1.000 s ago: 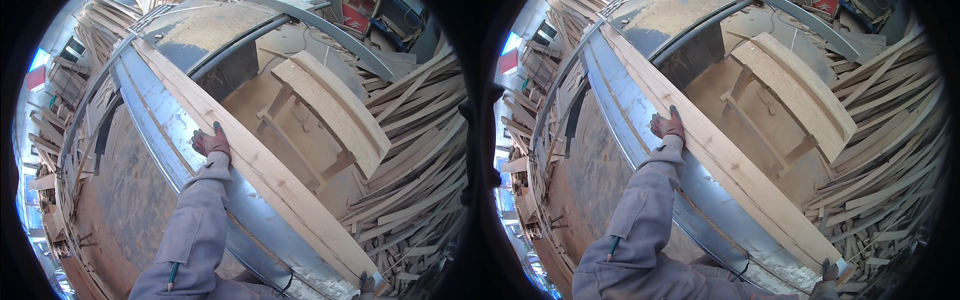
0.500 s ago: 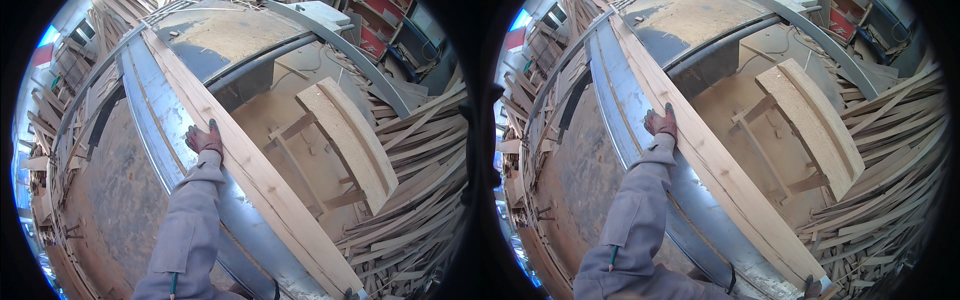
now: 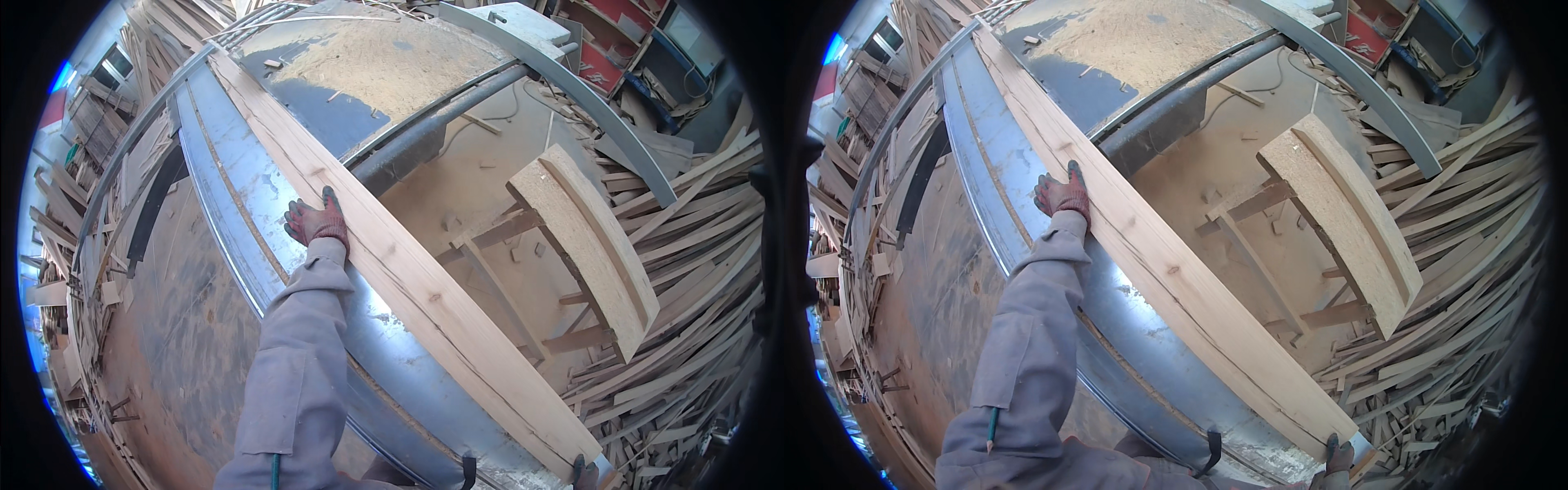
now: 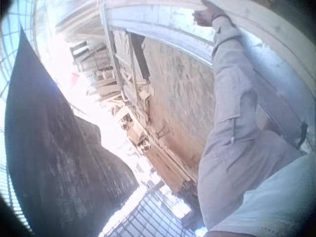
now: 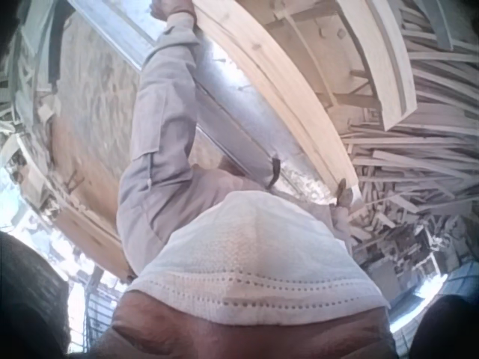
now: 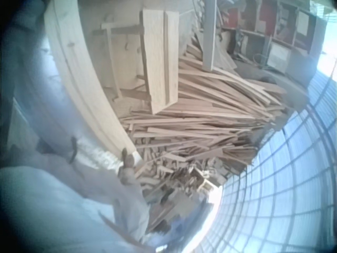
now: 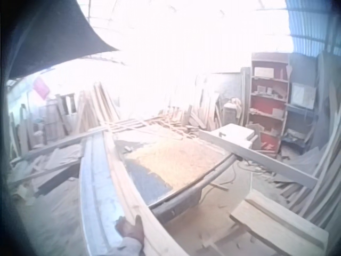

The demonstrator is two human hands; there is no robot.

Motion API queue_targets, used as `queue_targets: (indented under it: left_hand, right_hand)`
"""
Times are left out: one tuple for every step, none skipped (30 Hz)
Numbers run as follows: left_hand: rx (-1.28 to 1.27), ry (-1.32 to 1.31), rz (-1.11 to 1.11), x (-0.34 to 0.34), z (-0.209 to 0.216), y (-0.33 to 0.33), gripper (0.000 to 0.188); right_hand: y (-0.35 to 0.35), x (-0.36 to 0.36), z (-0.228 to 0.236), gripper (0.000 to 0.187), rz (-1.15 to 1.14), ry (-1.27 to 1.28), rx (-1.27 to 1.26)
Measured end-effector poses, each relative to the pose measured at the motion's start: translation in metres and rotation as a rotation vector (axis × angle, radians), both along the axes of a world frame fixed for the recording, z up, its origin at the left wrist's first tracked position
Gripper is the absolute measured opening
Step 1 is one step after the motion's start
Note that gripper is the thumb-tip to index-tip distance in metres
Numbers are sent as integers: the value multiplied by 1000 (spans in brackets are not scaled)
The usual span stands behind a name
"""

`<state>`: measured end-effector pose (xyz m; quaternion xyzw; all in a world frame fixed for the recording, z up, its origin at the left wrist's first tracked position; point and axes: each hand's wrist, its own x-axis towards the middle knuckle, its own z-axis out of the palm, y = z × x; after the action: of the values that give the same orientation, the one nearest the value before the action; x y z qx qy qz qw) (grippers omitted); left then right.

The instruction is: The person picks up long wooden planks from a pile, carries them to a metal table, and places them on the table. They repeat this process several times, moving planks one at a time and stacking them on the table.

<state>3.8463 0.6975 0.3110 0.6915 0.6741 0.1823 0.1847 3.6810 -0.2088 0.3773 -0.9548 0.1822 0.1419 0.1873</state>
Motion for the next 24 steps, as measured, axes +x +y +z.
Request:
queue_targets:
  left_hand:
    - [-13, 0, 3, 1, 1, 10, 105]
    - [-13, 2, 6, 2, 2, 21, 105]
    - [-22, 8, 3, 3, 3, 32, 105]
    - [-13, 18, 3, 5, 3, 42, 105]
    - [-36, 26, -5, 7, 4, 53, 105]
    - [-42, 35, -7, 9, 5, 64, 105]
    - [-47, 43, -10, 12, 6, 76, 105]
    - [-46, 52, -7, 14, 6, 87, 105]
    - [-43, 54, -10, 16, 6, 98, 105]
    - [-42, 57, -13, 18, 6, 109, 105]
    - [-45, 64, -15, 19, 6, 119, 105]
    - [-53, 63, -14, 20, 6, 130, 104]
    - [-53, 58, -18, 22, 6, 140, 104]
    - [-43, 52, -19, 24, 5, 150, 104]
    - [-30, 49, -19, 25, 4, 159, 103]
    - [-29, 43, -14, 27, 3, 168, 103]
    - [-25, 37, -9, 29, 2, 178, 103]
    - [-27, 33, -7, 31, 1, 188, 103]
    - [-22, 32, -3, 33, 1, 198, 103]
    - [-23, 39, -5, 34, 0, 208, 103]
    - [-18, 48, -7, 36, 0, 218, 103]
    - [-13, 54, -9, 38, -1, 227, 103]
    - [-22, 46, -13, 40, -1, 236, 104]
    - [-31, 41, -17, 41, -1, 245, 104]
  right_hand:
    - [14, 11, 1, 58, -17, 35, 5]
    - [24, 17, 1, 59, -34, 73, 10]
    - [33, 20, -2, 60, -55, 112, 15]
    - [39, 22, -6, 61, -93, 149, 6]
    - [43, 23, -12, 61, -101, 142, 56]
    - [47, 24, -19, 62, -124, 130, 91]
    - [50, 22, -24, 62, -182, 130, 98]
    - [54, 22, -28, 62, -136, 124, 122]
    - [60, 21, -31, 61, -103, 80, 130]
    - [67, 21, -34, 60, -101, 45, 109]
    - [76, 22, -34, 59, -100, 11, 89]
    - [86, 24, -32, 58, -88, 62, 73]
    - [97, 27, -30, 57, -75, 114, 56]
    - [109, 30, -28, 57, -71, 140, 53]
    - [121, 32, -26, 56, -72, 140, 58]
    - [134, 34, -26, 56, -81, 116, 76]
    - [147, 34, -26, 56, -114, 108, 100]
    - [158, 35, -25, 56, -92, 80, 112]
    - [169, 36, -25, 57, -91, 65, 129]
    - [179, 38, -24, 58, -98, 49, 162]
    - [187, 39, -23, 58, -85, 81, 100]
    - [196, 41, -23, 58, -79, 110, 56]
    - [204, 43, -23, 59, -91, 118, 2]
    - [211, 45, -23, 58, -62, 123, 23]
